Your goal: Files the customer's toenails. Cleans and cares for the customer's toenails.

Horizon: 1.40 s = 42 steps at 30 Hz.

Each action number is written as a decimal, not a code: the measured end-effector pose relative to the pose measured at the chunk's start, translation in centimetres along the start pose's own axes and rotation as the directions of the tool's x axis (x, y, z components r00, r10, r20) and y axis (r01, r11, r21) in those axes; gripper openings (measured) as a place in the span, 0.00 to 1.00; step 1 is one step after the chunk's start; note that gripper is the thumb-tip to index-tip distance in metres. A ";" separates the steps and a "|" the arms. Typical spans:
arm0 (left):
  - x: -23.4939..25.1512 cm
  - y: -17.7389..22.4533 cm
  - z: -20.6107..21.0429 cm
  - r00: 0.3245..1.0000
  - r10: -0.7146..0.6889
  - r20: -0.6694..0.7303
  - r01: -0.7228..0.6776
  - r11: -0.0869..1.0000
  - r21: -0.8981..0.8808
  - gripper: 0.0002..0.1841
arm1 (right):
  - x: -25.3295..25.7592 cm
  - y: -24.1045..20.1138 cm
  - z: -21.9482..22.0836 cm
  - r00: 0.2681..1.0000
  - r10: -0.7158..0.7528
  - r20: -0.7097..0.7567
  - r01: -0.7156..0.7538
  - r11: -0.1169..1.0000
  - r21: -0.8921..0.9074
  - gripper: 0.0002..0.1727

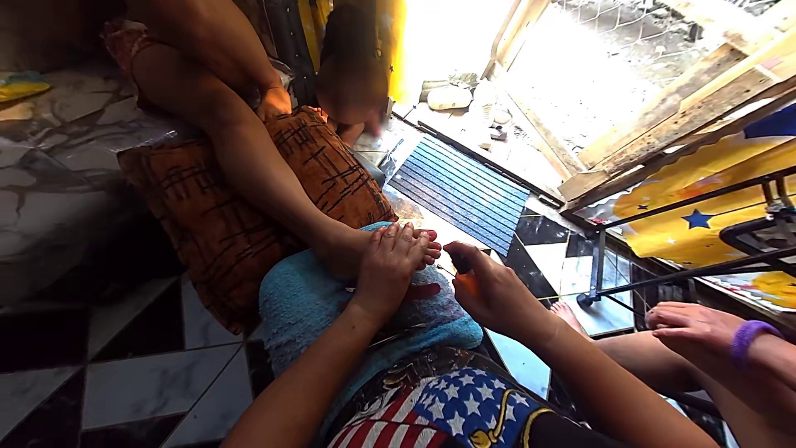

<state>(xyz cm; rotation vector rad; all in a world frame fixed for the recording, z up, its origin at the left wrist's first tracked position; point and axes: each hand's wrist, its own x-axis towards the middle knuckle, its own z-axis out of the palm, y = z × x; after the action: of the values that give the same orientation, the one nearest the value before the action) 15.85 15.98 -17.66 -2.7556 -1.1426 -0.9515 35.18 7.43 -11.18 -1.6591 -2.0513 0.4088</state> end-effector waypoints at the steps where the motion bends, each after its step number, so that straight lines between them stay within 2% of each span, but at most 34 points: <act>1: 0.0 0.0 0.0 1.000 -0.003 0.006 0.003 1.000 0.001 0.18 | 0.0 -0.1 0.0 1.000 -0.005 -0.001 0.005 1.000 0.001 0.30; 5: 0.2 0.1 0.0 1.000 -0.016 0.025 0.016 1.000 0.000 0.19 | 0.0 0.1 0.2 0.999 -0.031 -0.038 0.030 0.999 -0.026 0.28; 10: 0.3 0.1 0.1 1.000 -0.011 0.017 0.011 1.000 -0.003 0.18 | -0.1 -0.1 0.5 1.000 -0.020 0.019 0.020 1.000 0.011 0.33; 17: 0.4 0.2 0.0 0.999 -0.009 0.033 0.008 1.000 0.025 0.19 | -0.3 -0.3 0.9 0.998 -0.047 -0.040 0.047 0.999 0.003 0.29; 25: 0.7 0.1 -0.2 0.998 -0.008 0.069 0.006 1.000 0.022 0.20 | -0.2 -0.9 1.7 0.994 -0.097 -0.043 0.096 0.995 -0.011 0.27; 28: 0.8 -0.1 -0.3 0.995 -0.005 0.096 0.004 1.000 0.011 0.23 | -0.4 -1.5 2.2 0.979 -0.189 -0.081 0.195 0.979 0.067 0.27; 31: 1.1 -0.8 -0.3 0.994 0.043 0.102 -0.041 0.999 -0.015 0.22 | -0.6 -3.4 3.1 0.911 -0.401 0.101 0.379 0.907 0.181 0.25; 34: 1.5 -1.7 -0.8 0.984 0.108 0.145 -0.106 0.994 -0.020 0.21 | -0.5 -5.4 5.4 0.736 -0.611 0.290 0.564 0.791 0.237 0.28; 36: 1.7 -2.0 -1.2 0.976 0.121 0.183 -0.120 0.993 -0.014 0.24 | -0.1 -6.2 6.4 0.614 -0.670 0.416 0.602 0.739 0.301 0.32; 38: 1.9 -1.9 -1.6 0.973 0.110 0.201 -0.111 0.994 -0.005 0.28 | 0.3 -6.9 6.5 0.537 -0.683 0.495 0.607 0.720 0.337 0.32; 40: 1.8 -1.8 -1.6 0.979 0.097 0.181 -0.105 0.994 0.033 0.28 | 0.7 -7.2 6.0 0.503 -0.704 0.502 0.608 0.701 0.373 0.25; 41: 1.6 -1.7 -1.5 0.981 0.087 0.175 -0.097 0.994 0.048 0.27 | 0.9 -7.2 5.5 0.521 -0.721 0.457 0.601 0.690 0.403 0.19; 42: 1.5 -1.6 -1.3 0.983 0.081 0.163 -0.091 0.994 0.055 0.26 | 1.2 -7.1 5.0 0.570 -0.737 0.364 0.593 0.675 0.439 0.14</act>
<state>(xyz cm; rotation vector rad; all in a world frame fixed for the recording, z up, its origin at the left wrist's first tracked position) 14.94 17.79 -16.10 -2.8483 -1.0414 -0.6840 26.39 7.30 -11.64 -0.5022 -2.6689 0.8756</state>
